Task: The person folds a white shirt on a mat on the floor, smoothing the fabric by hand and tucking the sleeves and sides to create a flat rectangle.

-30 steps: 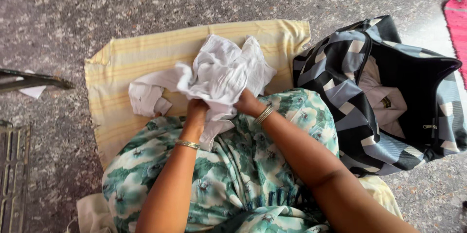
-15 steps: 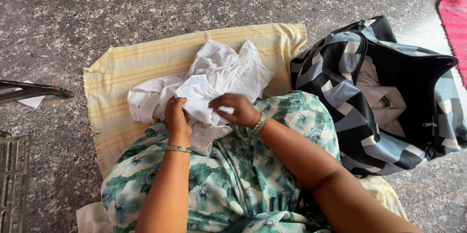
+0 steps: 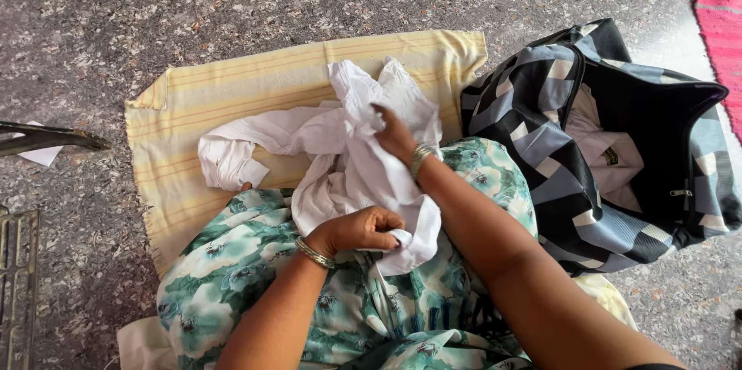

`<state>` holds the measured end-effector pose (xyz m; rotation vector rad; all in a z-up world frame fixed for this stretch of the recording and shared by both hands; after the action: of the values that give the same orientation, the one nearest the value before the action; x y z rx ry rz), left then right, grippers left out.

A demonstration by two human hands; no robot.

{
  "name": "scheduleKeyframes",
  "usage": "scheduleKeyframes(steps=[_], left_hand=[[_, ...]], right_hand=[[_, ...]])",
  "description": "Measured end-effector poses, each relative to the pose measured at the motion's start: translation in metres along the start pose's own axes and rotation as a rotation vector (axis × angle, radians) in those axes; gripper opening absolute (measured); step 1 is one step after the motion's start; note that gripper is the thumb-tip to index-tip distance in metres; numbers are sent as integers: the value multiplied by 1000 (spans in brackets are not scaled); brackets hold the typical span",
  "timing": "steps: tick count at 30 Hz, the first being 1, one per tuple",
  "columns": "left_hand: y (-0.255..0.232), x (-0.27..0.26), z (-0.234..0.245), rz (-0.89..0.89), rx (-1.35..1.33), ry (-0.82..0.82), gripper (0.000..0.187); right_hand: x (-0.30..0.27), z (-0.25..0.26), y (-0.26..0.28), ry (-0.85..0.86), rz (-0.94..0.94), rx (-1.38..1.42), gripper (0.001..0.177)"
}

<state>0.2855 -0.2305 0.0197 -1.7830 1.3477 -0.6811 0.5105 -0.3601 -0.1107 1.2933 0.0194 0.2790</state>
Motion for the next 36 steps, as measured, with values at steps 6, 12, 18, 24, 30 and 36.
scheduleKeyframes(steps=[6, 12, 18, 24, 30, 36], left_hand=[[-3, 16, -35, 220, 728, -204, 55], [5, 26, -49, 303, 1090, -186, 73], [43, 38, -47, 191, 1205, -153, 70], [54, 41, -22, 301, 1175, -303, 38], [-16, 27, -45, -334, 1268, -458, 20], [-65, 5, -82, -665, 1143, -382, 24]], right_hand=[[-10, -50, 33, 324, -54, -975, 60], [-10, -39, 121, -99, -44, -991, 85], [4, -77, 96, 201, -128, -1247, 134], [16, -83, 10, 526, -372, -1310, 130], [32, 20, 29, 57, -331, -1090, 119], [6, 124, 94, -364, -182, -792, 107]])
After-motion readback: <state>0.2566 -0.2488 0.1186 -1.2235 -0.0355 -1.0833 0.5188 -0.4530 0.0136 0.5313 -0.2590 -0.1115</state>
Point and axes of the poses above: each hand's wrist, its own x-axis towards the middle knuckle, its own z-axis out of the back of the hand, y = z × x, the point moved 5 cm from there along x, towards the middle knuckle, and after that the axes turned 13 degrees about -x, right-handed, at the moved point
